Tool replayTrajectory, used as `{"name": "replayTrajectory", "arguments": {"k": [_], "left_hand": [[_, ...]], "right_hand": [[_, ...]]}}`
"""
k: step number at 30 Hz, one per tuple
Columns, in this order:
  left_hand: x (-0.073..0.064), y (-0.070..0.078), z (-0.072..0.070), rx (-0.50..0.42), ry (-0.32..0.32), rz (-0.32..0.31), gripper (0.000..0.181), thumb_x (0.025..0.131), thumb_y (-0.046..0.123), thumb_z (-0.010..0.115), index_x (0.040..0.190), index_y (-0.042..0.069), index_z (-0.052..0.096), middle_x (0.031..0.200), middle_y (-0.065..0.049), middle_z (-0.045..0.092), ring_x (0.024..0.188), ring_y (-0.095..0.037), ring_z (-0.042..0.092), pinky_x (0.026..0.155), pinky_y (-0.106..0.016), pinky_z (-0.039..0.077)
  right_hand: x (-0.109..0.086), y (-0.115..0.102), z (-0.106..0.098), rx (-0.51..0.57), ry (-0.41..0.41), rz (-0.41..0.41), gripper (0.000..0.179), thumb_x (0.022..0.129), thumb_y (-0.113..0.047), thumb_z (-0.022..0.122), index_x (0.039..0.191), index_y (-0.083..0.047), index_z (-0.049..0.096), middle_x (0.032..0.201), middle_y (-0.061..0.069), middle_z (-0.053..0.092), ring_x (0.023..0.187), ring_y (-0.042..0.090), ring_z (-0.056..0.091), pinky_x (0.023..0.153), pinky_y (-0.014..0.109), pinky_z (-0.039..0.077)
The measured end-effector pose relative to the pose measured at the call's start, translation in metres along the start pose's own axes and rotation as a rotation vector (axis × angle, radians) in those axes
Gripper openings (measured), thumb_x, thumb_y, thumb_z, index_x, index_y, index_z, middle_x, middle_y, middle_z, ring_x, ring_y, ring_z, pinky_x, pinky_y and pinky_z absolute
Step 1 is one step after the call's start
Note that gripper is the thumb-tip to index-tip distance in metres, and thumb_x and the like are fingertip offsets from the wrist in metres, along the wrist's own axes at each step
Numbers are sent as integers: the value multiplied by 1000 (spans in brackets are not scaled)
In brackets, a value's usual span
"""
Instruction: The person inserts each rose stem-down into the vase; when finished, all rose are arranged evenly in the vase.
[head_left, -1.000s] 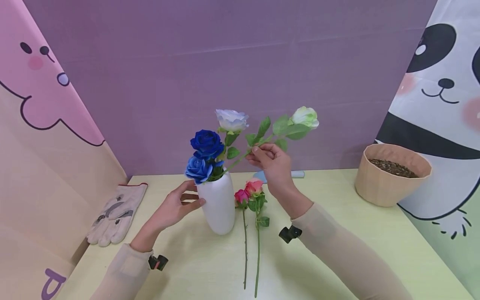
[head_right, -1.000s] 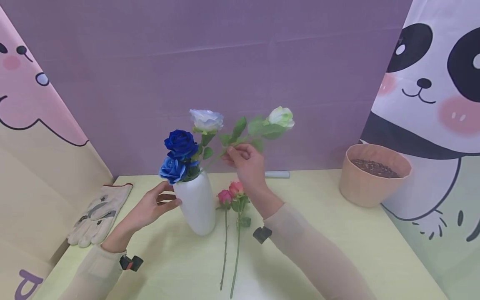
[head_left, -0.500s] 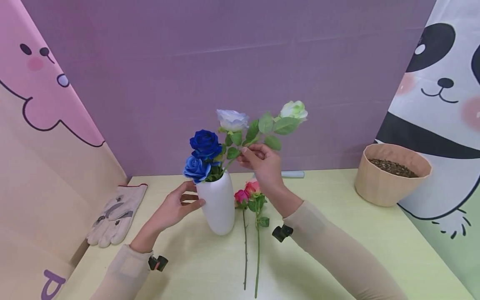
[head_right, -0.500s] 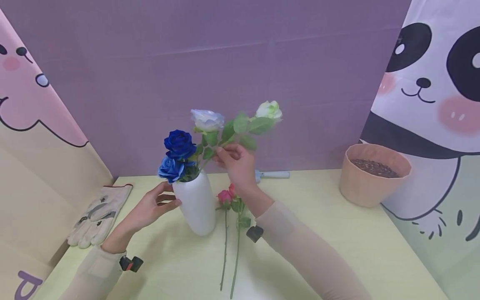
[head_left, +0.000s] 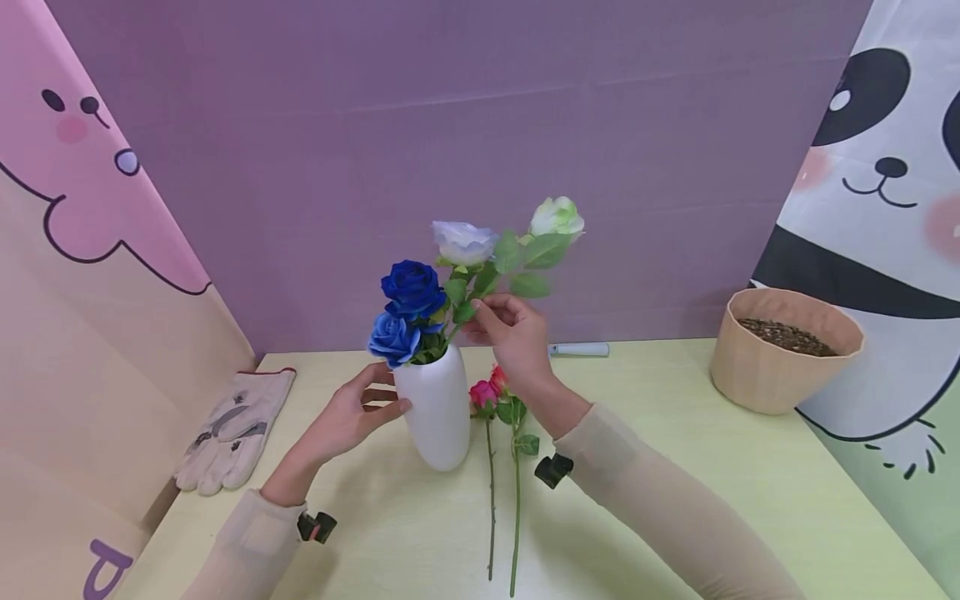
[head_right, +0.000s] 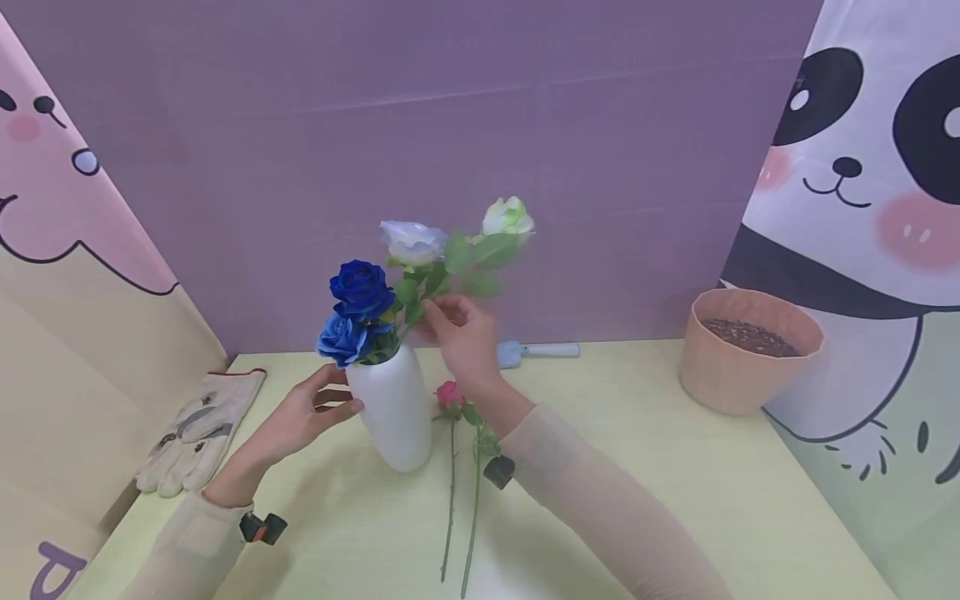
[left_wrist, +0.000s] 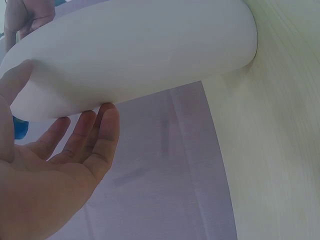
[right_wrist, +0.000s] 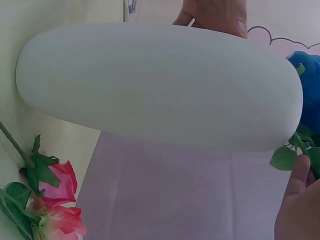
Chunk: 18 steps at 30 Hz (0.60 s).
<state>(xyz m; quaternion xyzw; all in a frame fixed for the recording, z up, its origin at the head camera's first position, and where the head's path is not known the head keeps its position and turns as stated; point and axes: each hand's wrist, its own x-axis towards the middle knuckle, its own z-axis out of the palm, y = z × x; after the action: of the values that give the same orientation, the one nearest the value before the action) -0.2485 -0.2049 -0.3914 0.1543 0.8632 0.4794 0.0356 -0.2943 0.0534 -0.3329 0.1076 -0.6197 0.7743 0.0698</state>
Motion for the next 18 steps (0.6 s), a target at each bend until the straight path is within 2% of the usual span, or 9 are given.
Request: {"name": "replayTrajectory", "arguments": {"k": [5, 11, 18], "left_hand": [[1, 0, 1, -12, -7, -5, 64, 93, 40, 70, 147, 23, 40, 140, -10, 52, 130, -39, 56, 99, -48, 55], [1, 1, 0, -15, -10, -7, 64, 93, 40, 70, 147, 24, 40, 140, -9, 52, 130, -38, 56, 99, -48, 56], [1, 2, 1, -21, -12, -16, 64, 93, 41, 70, 147, 24, 40, 141, -9, 51, 131, -39, 56, 100, -49, 55]], "right_hand": [[-2, 2, 3, 24, -26, 28, 24, 97, -22, 67, 108, -1, 65, 89, 0, 70, 76, 14, 74, 83, 38, 62], [-5, 2, 2, 75, -19, 61, 26, 97, -23, 66, 113, -2, 63, 96, 1, 70, 78, 12, 74, 84, 36, 62], [-9, 2, 1, 83, -45, 44, 25, 93, -22, 71, 108, -5, 61, 95, 1, 70, 81, 14, 75, 82, 34, 62]]}}
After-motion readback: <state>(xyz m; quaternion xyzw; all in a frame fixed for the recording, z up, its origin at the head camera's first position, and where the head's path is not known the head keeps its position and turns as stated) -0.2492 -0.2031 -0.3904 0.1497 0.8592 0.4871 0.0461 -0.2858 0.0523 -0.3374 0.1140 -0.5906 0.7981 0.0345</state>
